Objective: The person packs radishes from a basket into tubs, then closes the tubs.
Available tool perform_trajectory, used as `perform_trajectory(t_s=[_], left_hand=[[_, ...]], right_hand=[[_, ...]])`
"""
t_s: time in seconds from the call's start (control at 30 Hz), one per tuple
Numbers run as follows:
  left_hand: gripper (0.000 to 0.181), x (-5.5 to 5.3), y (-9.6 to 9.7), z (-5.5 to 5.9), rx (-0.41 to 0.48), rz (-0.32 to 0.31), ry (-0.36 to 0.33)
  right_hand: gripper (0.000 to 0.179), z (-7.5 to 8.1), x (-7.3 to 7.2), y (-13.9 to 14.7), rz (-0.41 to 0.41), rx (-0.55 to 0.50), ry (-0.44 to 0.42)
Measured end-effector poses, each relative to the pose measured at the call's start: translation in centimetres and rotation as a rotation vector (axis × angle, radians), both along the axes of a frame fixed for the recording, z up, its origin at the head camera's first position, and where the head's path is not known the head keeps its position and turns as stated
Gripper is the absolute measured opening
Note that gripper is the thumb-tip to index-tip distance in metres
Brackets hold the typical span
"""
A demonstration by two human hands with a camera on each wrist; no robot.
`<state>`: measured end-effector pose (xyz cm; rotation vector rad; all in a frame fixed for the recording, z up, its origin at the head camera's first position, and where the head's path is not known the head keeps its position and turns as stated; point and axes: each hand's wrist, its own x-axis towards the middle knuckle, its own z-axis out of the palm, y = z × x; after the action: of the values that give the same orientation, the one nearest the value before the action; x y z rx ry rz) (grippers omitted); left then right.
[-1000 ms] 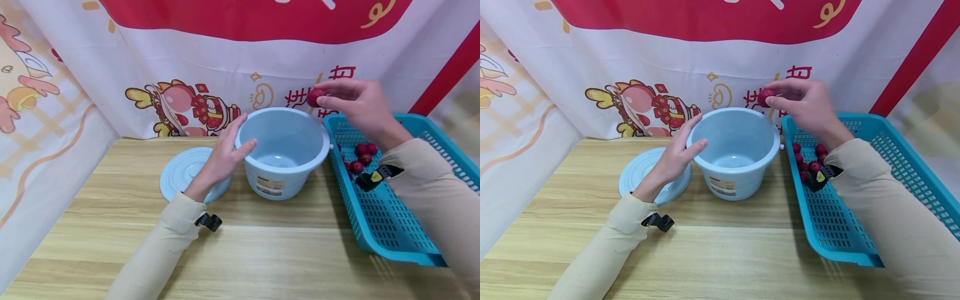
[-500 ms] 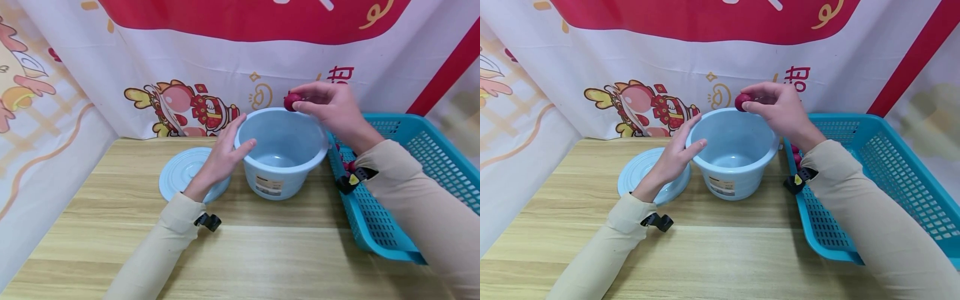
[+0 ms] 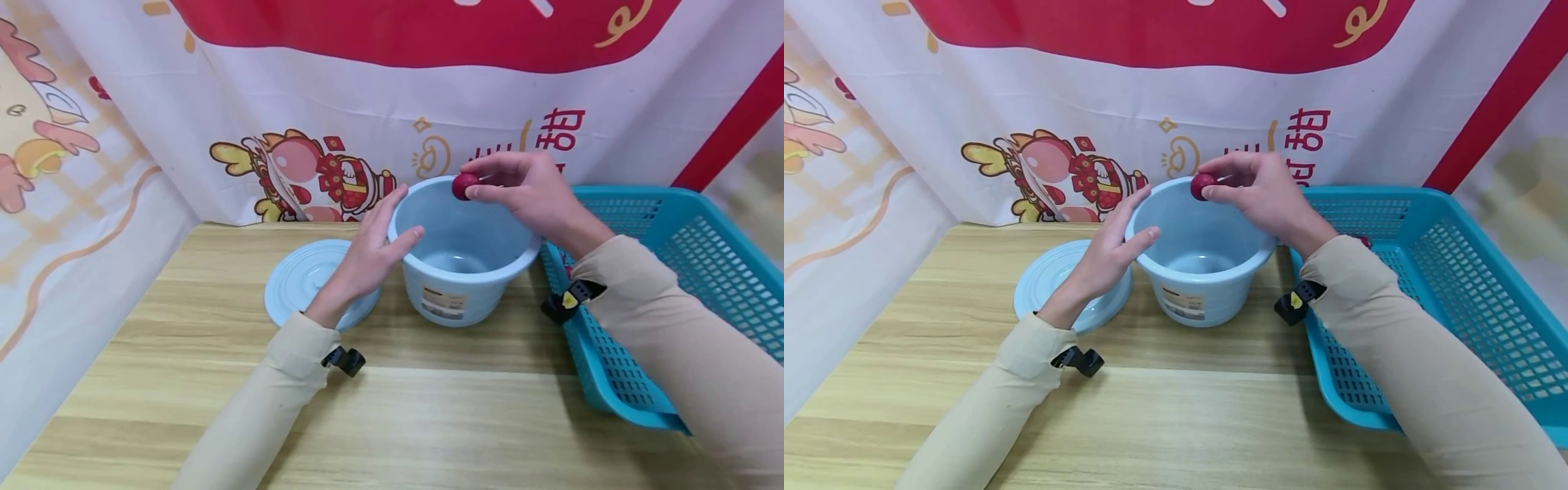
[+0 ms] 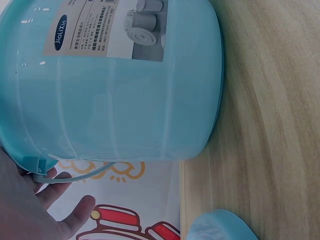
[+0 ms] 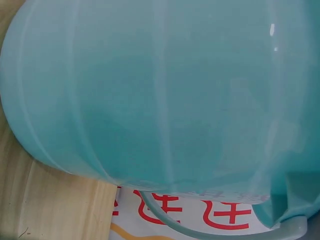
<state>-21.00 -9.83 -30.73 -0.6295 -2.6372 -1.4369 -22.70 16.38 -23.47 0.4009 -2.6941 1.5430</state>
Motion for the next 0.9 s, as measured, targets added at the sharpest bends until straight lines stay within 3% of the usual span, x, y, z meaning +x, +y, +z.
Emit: perform_trajectory(t_s=[0.43,0.9], left_hand=[[0.081,0.07,0.01,0.14,-0.003,0.002,-0.009],[0.08,0.05,0.09,0.09,-0.011,0.003,-0.013]], right_hand=[[0.047,-0.32,-0.16,-0.08,0.041,0.099,0.004],[0.044,-0.52,-0.23,0.3,0.061,0.126,-0.006]])
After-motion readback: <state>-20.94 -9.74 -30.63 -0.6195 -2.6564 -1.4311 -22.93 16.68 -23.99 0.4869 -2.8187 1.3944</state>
